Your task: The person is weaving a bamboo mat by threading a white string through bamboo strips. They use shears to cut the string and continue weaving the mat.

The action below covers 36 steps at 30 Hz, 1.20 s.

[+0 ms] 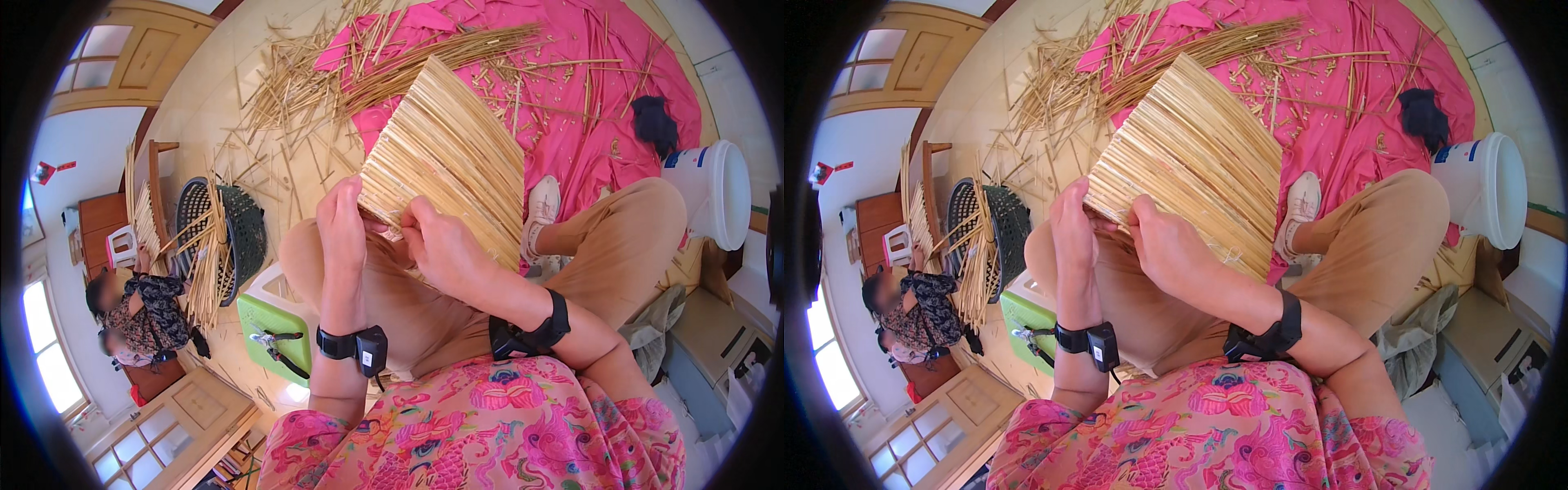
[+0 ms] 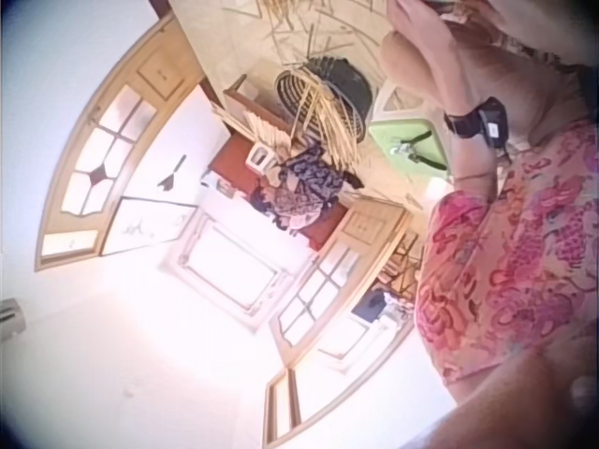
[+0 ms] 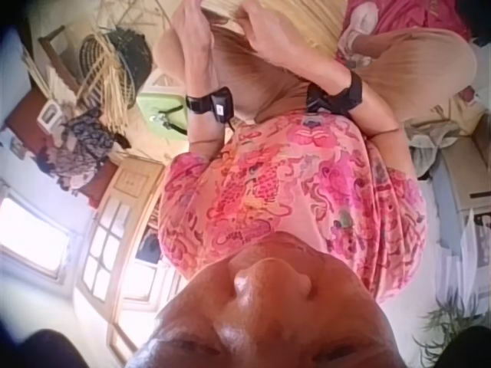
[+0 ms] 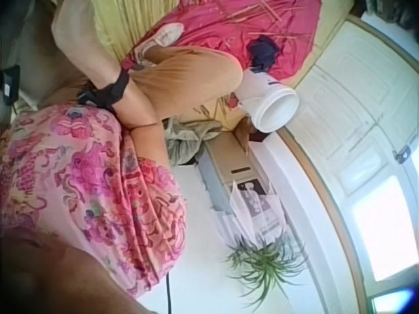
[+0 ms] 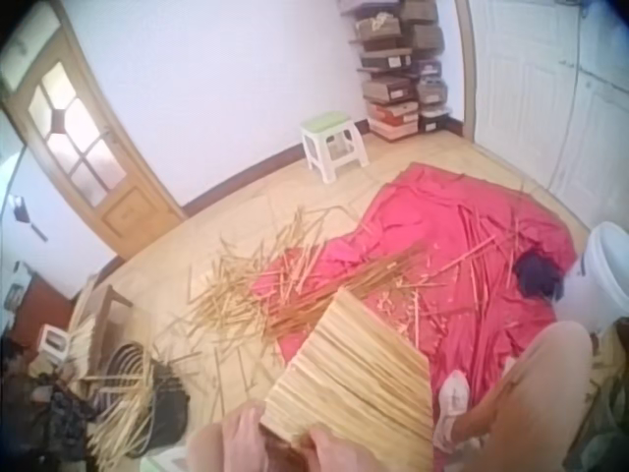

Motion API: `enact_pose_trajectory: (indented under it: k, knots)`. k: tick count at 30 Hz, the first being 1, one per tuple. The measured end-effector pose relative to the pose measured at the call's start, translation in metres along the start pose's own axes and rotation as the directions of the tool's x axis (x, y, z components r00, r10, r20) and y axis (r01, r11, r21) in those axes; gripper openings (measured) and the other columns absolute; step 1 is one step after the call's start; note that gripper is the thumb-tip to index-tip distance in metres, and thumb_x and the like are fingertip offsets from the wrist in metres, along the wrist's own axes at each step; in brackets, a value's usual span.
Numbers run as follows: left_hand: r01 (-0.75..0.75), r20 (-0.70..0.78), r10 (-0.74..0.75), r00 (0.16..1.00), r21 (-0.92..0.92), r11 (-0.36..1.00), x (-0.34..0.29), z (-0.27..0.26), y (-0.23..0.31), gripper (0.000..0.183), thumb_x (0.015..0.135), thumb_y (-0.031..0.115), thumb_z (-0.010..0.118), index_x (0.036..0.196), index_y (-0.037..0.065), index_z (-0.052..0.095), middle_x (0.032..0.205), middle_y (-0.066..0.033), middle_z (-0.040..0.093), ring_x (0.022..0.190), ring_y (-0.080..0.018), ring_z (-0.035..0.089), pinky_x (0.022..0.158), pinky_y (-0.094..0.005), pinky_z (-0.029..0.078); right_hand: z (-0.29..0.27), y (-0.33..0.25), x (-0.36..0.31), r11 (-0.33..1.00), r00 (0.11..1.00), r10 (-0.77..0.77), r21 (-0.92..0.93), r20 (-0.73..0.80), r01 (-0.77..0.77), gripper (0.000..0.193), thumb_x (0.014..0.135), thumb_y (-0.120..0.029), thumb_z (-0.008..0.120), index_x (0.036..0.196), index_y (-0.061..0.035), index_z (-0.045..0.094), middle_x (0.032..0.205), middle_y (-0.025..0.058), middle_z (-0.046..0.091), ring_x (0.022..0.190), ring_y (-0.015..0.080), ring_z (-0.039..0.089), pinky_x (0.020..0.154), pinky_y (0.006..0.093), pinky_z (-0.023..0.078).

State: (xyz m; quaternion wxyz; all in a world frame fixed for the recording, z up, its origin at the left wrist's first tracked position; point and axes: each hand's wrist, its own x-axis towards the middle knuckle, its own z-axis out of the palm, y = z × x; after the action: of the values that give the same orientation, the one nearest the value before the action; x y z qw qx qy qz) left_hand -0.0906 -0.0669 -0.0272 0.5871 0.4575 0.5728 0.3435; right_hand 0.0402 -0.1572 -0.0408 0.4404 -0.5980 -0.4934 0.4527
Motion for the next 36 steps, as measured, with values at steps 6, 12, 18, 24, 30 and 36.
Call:
enact_pose_trajectory:
  k: [6,12,18,24,30,36]
  knots:
    - [0.047,-0.012,-0.048,0.999,-0.023,0.999,0.002,-0.001,0.0,0.036,0.099,0.024,0.048,0.104,-0.006,0.066,0.08,-0.009,0.068,0.056,-0.0134,0.063,0.047,-0.0241,0.054,-0.002,-0.001,0.005,0.993,1.0,0.009,-0.12,0.005,-0.008,0.009,0.093,-0.006,0.056,0.098,0.0001,0.053,0.073,0.0248,0.063,0.071,0.0437,0.064,0.063,0.0479,0.049]
    - [0.024,-0.011,-0.024,1.0,-0.028,0.999,0.002,0.0,-0.002,0.036,0.099,0.025,0.05,0.105,-0.006,0.066,0.081,-0.0095,0.068,0.056,-0.0136,0.064,0.047,-0.024,0.054,-0.011,0.003,0.0,0.995,0.998,0.018,-0.095,0.053,-0.013,0.008,0.093,-0.006,0.053,0.095,0.0016,0.051,0.073,0.0264,0.063,0.07,0.048,0.061,0.065,0.0542,0.047]
    - [0.066,-0.006,-0.066,0.998,-0.019,0.998,0.002,-0.002,-0.003,0.036,0.099,0.024,0.05,0.107,-0.007,0.066,0.082,-0.0102,0.068,0.056,-0.0144,0.063,0.047,-0.0243,0.054,-0.007,0.004,-0.001,0.997,1.0,-0.007,-0.078,0.023,0.009,0.007,0.092,-0.006,0.054,0.095,0.0005,0.052,0.075,0.0259,0.063,0.072,0.0473,0.061,0.066,0.0535,0.047]
    - [0.133,0.002,-0.133,0.991,-0.045,0.99,0.002,-0.003,-0.004,0.036,0.099,0.023,0.048,0.105,-0.007,0.065,0.082,-0.011,0.068,0.056,-0.0155,0.064,0.047,-0.0248,0.054,-0.009,0.0,0.01,0.994,0.997,-0.004,-0.108,0.079,0.013,0.007,0.09,-0.004,0.052,0.094,0.002,0.052,0.076,0.0271,0.063,0.075,0.0474,0.061,0.067,0.0534,0.047]
    - [0.126,-0.002,-0.126,0.992,-0.041,0.991,0.001,0.0,-0.003,0.035,0.099,0.024,0.047,0.1,-0.006,0.065,0.083,-0.0111,0.068,0.056,-0.0158,0.064,0.048,-0.0256,0.055,-0.012,0.0,0.011,0.985,0.994,-0.021,-0.17,0.107,0.039,0.008,0.089,-0.003,0.052,0.094,0.0027,0.052,0.077,0.0277,0.063,0.074,0.0483,0.061,0.068,0.0547,0.047]
    - [0.131,0.014,-0.13,0.991,-0.03,0.991,0.001,-0.003,-0.006,0.035,0.1,0.024,0.047,0.098,-0.006,0.065,0.083,-0.0111,0.069,0.057,-0.0158,0.064,0.049,-0.0257,0.055,-0.014,0.0,0.005,0.989,0.994,-0.027,-0.139,0.105,0.041,0.009,0.088,-0.004,0.054,0.093,0.0023,0.052,0.076,0.0278,0.063,0.075,0.0483,0.061,0.068,0.0547,0.047]
